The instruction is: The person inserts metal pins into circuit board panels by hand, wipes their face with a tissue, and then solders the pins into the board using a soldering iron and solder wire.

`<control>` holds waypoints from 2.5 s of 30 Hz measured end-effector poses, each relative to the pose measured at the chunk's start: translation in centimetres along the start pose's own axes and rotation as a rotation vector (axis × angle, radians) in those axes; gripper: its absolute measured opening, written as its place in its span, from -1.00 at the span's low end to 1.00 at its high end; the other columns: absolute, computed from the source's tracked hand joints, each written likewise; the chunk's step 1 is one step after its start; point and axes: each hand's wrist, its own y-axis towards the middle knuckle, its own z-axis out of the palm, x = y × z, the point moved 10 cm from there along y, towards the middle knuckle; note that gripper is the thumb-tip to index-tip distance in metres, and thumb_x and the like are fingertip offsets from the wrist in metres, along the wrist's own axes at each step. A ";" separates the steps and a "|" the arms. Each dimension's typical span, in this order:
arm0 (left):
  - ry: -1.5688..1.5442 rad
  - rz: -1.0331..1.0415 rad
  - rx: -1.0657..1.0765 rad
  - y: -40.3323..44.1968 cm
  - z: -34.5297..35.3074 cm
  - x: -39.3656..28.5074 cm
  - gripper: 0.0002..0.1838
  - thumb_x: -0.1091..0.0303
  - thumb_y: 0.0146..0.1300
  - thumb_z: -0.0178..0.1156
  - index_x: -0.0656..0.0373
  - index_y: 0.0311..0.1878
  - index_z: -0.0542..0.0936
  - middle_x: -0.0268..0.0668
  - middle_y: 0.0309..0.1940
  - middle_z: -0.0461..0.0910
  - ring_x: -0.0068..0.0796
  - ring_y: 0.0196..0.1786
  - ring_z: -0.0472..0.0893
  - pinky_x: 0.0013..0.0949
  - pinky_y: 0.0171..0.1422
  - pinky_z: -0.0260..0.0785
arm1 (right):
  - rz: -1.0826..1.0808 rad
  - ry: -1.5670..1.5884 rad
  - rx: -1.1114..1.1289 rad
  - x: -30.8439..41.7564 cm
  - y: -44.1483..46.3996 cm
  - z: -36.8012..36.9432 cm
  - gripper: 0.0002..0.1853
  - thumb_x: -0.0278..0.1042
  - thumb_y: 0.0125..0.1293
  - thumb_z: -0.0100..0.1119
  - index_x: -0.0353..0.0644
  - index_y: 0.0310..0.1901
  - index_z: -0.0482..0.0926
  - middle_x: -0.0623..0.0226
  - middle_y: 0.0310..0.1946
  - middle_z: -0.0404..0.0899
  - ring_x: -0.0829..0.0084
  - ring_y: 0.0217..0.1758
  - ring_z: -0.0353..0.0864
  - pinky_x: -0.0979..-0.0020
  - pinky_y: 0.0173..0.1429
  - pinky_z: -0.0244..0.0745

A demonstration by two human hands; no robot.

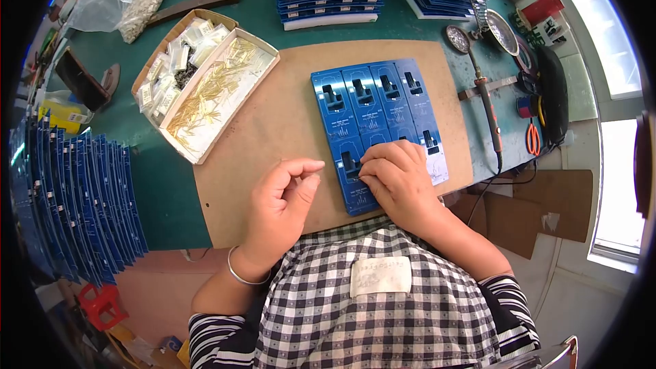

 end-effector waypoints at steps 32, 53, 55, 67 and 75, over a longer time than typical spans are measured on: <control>0.985 0.540 0.357 -0.9 6.9 -1.0 -0.55 0.35 0.07 0.34 -0.01 0.10 0.63 -0.30 -0.40 0.43 -0.30 -0.42 0.46 -0.28 -0.34 0.35 | -0.434 -0.126 -0.397 -1.6 -11.6 -9.4 -0.45 0.21 0.35 -0.04 -0.11 -0.59 0.39 0.23 -0.15 0.58 0.24 -0.14 0.55 0.16 0.00 0.36; 0.952 0.421 0.286 -1.3 -3.0 0.4 -0.62 0.27 0.47 -0.05 0.36 0.17 0.46 -0.26 -0.37 0.40 -0.46 -0.36 0.35 -0.43 -0.24 0.20 | 1.643 0.120 -0.196 -49.8 -39.1 5.9 -0.56 -0.06 0.21 0.11 -0.21 -0.01 0.60 -0.01 0.00 0.59 0.01 0.09 0.57 0.13 0.18 0.46; 0.970 0.304 0.282 -1.7 -3.7 -0.1 -0.63 0.28 0.47 -0.05 0.36 0.16 0.46 -0.25 -0.34 0.43 -0.51 -0.38 0.34 -0.43 -0.22 0.24 | 1.696 0.099 -0.195 -51.9 -39.4 5.5 -0.56 -0.06 0.21 0.12 -0.21 -0.01 0.60 -0.01 0.00 0.59 0.01 0.09 0.57 0.13 0.18 0.46; 0.957 -0.071 -0.059 -3.8 -6.2 -0.7 -0.76 0.40 0.31 0.00 0.26 0.00 0.36 -0.34 -0.29 0.33 -0.54 -0.27 0.32 -0.40 -0.16 0.25 | 1.638 0.042 -0.060 -58.4 -41.2 11.1 -0.54 -0.04 0.20 0.14 -0.22 0.00 0.60 -0.01 0.00 0.59 0.01 0.07 0.58 0.14 0.17 0.46; 1.024 -0.125 -0.215 -2.5 3.4 -0.3 -0.74 0.29 0.21 0.17 0.17 -0.12 0.40 -0.36 -0.42 0.37 -0.58 -0.40 0.34 -0.43 -0.31 0.27 | 1.364 -0.141 0.052 -69.7 -37.8 12.4 -0.52 -0.02 0.19 0.15 -0.22 0.01 0.59 -0.01 0.00 0.59 0.01 0.07 0.58 0.14 0.17 0.46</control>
